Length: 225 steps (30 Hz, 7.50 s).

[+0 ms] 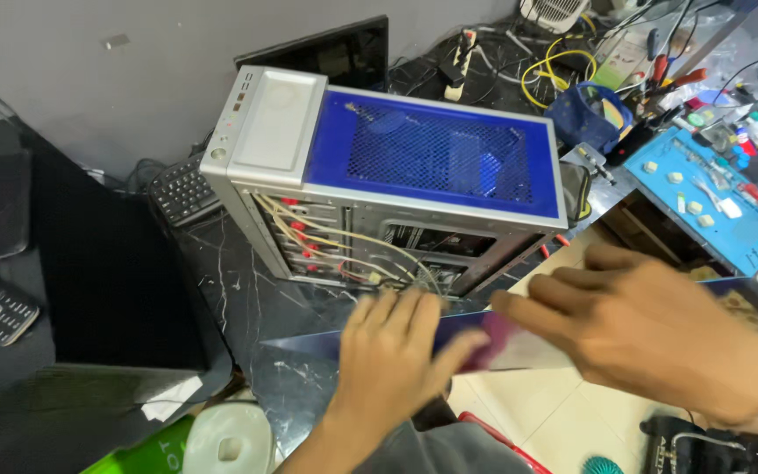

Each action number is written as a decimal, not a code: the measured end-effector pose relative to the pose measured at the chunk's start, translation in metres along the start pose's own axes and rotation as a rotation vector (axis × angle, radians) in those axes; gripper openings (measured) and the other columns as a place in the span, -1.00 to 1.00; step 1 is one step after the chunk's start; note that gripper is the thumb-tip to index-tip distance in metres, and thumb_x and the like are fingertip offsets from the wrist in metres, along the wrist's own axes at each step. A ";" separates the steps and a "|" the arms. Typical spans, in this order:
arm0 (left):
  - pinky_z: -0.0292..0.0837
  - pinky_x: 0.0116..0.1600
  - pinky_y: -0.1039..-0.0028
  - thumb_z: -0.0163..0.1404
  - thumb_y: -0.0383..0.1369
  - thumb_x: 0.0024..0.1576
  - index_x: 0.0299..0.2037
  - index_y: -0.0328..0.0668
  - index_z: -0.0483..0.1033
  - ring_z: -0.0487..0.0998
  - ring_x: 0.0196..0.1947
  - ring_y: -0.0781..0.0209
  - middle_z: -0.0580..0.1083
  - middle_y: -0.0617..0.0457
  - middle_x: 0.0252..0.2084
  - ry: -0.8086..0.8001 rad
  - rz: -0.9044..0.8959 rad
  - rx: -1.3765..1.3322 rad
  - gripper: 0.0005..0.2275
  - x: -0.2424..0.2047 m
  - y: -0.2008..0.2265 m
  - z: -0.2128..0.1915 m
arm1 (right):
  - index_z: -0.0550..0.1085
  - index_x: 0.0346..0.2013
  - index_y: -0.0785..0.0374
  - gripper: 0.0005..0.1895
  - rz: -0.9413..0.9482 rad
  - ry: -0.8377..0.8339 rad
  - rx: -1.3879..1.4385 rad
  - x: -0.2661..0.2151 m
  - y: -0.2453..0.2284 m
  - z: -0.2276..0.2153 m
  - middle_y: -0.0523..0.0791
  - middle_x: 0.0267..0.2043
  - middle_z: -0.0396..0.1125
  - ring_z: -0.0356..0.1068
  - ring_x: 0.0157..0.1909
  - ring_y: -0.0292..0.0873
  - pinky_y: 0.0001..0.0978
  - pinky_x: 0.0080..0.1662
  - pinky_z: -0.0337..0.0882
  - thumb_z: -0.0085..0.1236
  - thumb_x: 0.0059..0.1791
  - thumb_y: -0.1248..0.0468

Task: The person cleans the exterior of a computer case side panel using a cloth and spray bottle. They then place the panel on a workbench, flip it to reveal a blue interior, and attach it to the main computer chassis. Finally, they connect several cables to the back of the assembled computer case.

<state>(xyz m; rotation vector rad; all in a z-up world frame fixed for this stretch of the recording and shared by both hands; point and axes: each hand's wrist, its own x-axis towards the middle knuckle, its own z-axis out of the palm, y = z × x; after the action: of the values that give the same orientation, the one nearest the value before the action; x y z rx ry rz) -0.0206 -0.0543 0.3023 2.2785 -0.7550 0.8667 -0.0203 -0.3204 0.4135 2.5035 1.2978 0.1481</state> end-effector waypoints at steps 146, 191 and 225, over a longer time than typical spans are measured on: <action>-0.34 0.51 -0.74 -0.04 0.50 0.18 0.72 0.23 -0.49 -0.25 0.71 -0.57 -0.31 -0.32 0.75 0.511 -1.770 -1.279 0.11 -0.129 -0.215 0.280 | 0.75 -0.18 0.17 -0.85 0.452 0.847 -0.008 0.087 0.036 0.200 -0.12 -0.19 0.62 0.48 -0.30 -0.05 -0.24 -0.22 0.39 0.42 0.12 0.17; 0.07 0.58 -0.45 0.33 0.21 0.10 0.71 0.06 -0.39 -0.07 0.69 -0.56 -0.27 -0.37 0.73 0.242 -1.697 -1.034 0.20 -0.144 -0.248 0.255 | 0.20 0.70 -0.06 0.17 0.516 0.170 0.181 0.152 0.059 0.158 0.19 0.65 0.14 0.12 0.59 0.49 0.69 0.34 0.17 0.42 -0.13 -0.26; 0.48 0.39 -0.17 0.60 -0.29 -0.19 0.32 -0.16 0.43 0.55 0.33 -0.33 0.61 -0.24 0.24 -0.190 -0.921 -0.363 -0.17 -0.125 -0.350 0.145 | 0.22 0.68 -0.22 0.17 0.517 0.161 0.245 0.141 0.058 0.160 0.05 0.69 0.14 0.09 0.65 0.34 0.54 0.46 0.11 0.41 -0.17 -0.35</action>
<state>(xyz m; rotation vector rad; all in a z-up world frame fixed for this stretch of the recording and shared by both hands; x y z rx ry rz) 0.1929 0.1183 0.0129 2.0423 0.1104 0.0706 0.1448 -0.2744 0.2735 3.0464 0.7234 0.3288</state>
